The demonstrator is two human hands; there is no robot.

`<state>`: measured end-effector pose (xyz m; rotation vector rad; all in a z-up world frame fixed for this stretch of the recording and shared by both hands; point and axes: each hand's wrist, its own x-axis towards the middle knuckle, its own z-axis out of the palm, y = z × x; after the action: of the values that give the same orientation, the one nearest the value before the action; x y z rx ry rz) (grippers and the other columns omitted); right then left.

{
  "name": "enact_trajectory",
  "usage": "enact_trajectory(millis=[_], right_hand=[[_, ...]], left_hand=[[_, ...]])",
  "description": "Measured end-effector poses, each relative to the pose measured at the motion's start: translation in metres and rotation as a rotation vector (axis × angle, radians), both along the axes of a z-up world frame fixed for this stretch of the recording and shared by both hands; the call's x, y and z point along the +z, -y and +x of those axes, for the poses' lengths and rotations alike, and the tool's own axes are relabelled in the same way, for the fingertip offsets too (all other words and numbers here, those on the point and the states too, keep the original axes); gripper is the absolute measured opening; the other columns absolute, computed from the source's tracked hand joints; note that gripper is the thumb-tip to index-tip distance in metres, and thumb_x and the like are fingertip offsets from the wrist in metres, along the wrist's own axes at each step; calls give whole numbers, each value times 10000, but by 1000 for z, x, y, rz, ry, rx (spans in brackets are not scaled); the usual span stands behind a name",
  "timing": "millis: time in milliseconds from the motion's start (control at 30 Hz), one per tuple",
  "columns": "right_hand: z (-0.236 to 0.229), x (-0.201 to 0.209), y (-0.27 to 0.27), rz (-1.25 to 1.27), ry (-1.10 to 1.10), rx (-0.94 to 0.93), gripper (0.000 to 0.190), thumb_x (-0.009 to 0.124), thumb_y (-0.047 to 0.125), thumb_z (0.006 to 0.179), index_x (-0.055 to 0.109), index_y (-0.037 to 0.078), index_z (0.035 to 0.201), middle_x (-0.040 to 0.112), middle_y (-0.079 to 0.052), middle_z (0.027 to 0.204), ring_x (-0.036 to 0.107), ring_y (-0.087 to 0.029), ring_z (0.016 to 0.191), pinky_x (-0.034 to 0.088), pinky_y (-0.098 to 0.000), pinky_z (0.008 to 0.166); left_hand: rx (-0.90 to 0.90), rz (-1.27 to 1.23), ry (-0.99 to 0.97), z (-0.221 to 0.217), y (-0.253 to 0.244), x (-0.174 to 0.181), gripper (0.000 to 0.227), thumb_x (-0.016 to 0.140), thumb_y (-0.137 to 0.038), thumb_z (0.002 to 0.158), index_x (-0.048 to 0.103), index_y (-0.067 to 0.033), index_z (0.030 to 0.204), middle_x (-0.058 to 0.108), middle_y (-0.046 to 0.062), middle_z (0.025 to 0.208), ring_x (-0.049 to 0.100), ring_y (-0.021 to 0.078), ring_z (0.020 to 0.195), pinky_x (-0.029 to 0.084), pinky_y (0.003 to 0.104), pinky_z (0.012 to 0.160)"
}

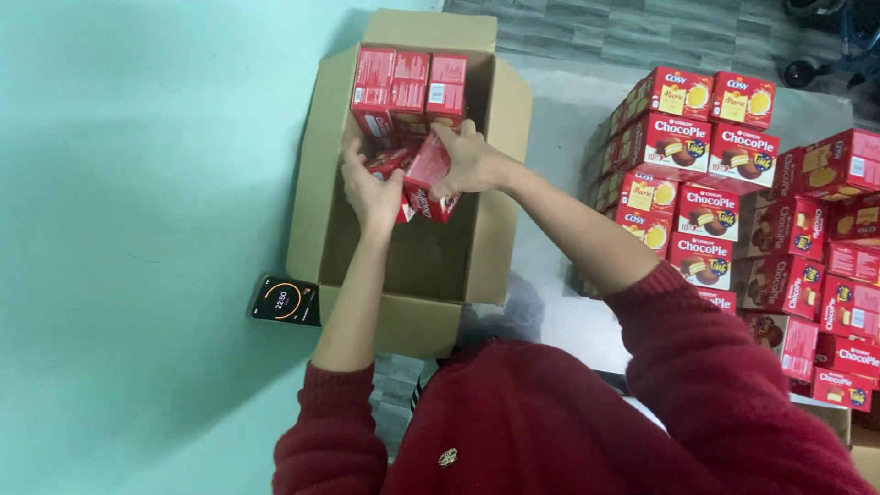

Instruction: Packing small snack boxes into a larger cardboard shipping container at a warehouse station.

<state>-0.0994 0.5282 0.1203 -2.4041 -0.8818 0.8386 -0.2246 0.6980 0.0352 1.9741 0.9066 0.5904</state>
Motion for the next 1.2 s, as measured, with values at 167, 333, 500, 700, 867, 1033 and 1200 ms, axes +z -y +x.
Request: enact_trajectory(millis=[167, 333, 500, 700, 867, 1033, 1200], right_hand=[[-9, -45, -30, -229, 13, 78, 1490, 1063, 442, 603, 211, 101, 1778, 327, -370, 1565, 458, -631, 1478, 521, -667, 1177], [-6, -93, -49, -321, 35, 117, 1514, 1071, 404, 655, 136, -67, 1748, 251, -506, 1551, 367, -749, 1470, 518, -729, 1122], [-3, -156, -63, -417, 242, 64, 1312, 952, 225, 748, 146, -113, 1726, 223, -498, 1603, 376, -815, 1402, 582, -698, 1063], [7, -199, -66, -432, 416, 80, 1048, 788, 259, 956, 189, -112, 1732, 285, -469, 1613, 508, -770, 1336, 638, -642, 984], [16, -234, -78, -558, 383, 75, 1170, 927, 154, 858, 169, -158, 1693, 300, -513, 1606, 579, -704, 1339, 638, -630, 1007], [32, -279, -75, -516, 430, 205, 529, 835, 140, 906, 699, -160, 1321, 617, -505, 1271, 759, -611, 1018, 668, -638, 715], [31, -269, -77, -424, 299, 65, 225, 660, 64, 1028, 819, -76, 1104, 796, -325, 1097, 771, -557, 1054, 630, -701, 745]], left_hand=[[-90, -94, -19, 26, -3, -42, 1002, 935, -120, 721, 486, -181, 1615, 614, 161, 1404, 621, 438, 1396, 477, 537, 1227], [-126, -153, -91, 44, 2, -80, 1115, 911, -58, 688, 444, -204, 1690, 525, 203, 1526, 557, 453, 1485, 443, 552, 1287], [-193, -60, -196, 50, 14, -88, 1036, 875, -15, 804, 413, -206, 1712, 486, 307, 1577, 520, 531, 1510, 426, 594, 1293], [-247, 42, -199, 54, 22, -112, 897, 810, 85, 892, 430, -160, 1667, 469, 271, 1444, 614, 548, 1374, 562, 579, 1158], [-404, 387, -367, 48, 18, -161, 731, 739, 51, 967, 458, -44, 1635, 376, 385, 1520, 558, 657, 1325, 612, 723, 963], [-485, 712, -624, 40, 27, -210, 681, 698, -32, 1035, 479, -79, 1678, 256, 420, 1737, 478, 691, 1415, 622, 765, 815], [-482, 1073, -694, 42, 42, -210, 613, 575, -133, 1094, 486, -135, 1700, 461, 512, 1577, 585, 781, 1224, 601, 775, 682]])
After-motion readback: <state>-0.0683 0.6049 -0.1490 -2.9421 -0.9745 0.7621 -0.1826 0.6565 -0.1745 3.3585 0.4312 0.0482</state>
